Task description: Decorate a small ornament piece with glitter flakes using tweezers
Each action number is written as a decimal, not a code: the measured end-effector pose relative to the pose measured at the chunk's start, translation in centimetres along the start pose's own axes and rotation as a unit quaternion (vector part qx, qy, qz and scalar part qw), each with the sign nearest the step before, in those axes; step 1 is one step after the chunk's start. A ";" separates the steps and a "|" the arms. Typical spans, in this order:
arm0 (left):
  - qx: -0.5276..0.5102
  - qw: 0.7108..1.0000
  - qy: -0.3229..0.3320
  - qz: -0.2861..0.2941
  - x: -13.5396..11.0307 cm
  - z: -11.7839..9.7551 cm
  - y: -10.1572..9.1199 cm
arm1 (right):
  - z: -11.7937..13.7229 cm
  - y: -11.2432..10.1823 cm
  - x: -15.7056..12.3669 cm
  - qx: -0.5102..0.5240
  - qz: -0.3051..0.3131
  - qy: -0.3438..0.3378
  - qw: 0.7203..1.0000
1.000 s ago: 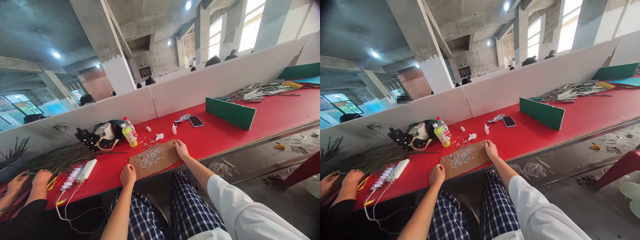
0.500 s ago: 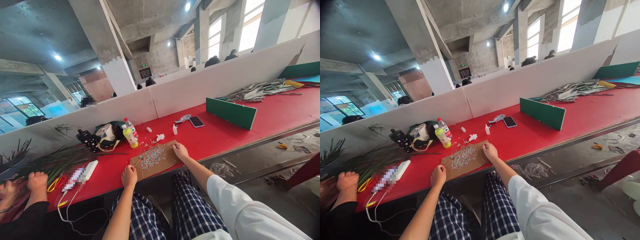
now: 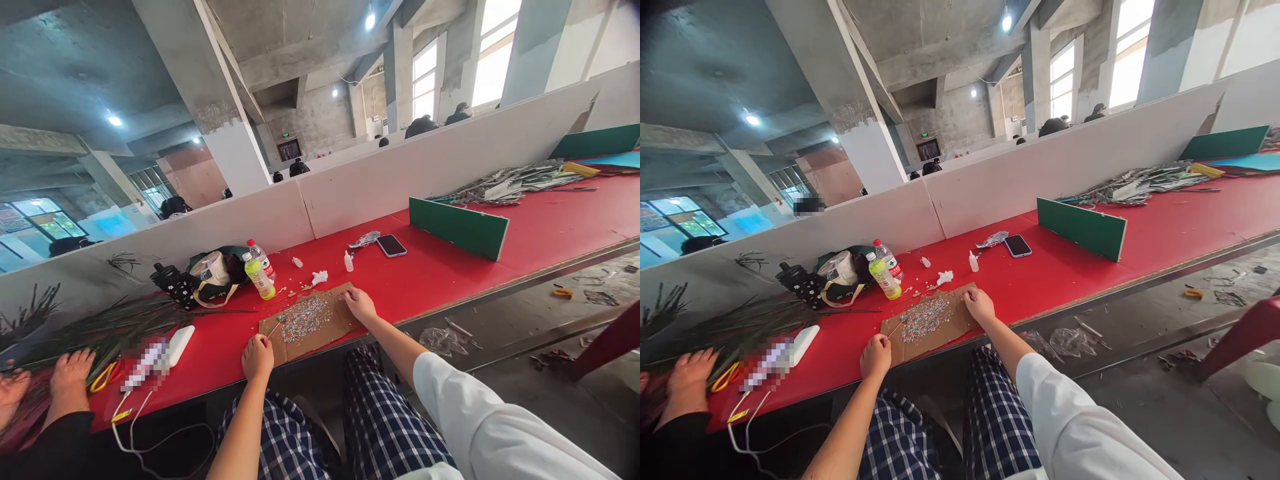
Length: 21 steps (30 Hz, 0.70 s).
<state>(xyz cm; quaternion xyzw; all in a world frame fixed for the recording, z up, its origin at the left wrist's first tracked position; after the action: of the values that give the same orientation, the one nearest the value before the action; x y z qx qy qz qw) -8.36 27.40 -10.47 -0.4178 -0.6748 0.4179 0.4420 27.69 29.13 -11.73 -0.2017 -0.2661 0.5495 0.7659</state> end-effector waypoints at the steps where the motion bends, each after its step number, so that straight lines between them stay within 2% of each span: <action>1: 0.000 1.000 0.000 0.001 0.0 0.0 0.0 | 0.0 0.0 0.0 -0.002 0.000 -0.001 1.000; 21: 0.009 1.000 -0.006 0.005 -0.2 -0.3 -0.2 | -0.1 -0.1 0.0 -0.002 0.008 0.000 1.000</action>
<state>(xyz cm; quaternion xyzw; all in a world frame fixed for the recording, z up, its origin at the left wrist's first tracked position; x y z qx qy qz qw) -8.07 27.26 -10.27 -0.4145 -0.6719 0.4285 0.4394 27.84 29.08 -11.79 -0.2055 -0.2658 0.5548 0.7611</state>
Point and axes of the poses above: each hand's wrist, its own x-axis towards the middle knuckle, its own y-axis out of the palm, z = x × y, the point moved 3 cm from there along x, towards the middle knuckle, and after that the axes turned 6 degrees about -x, right-handed, at the moved point
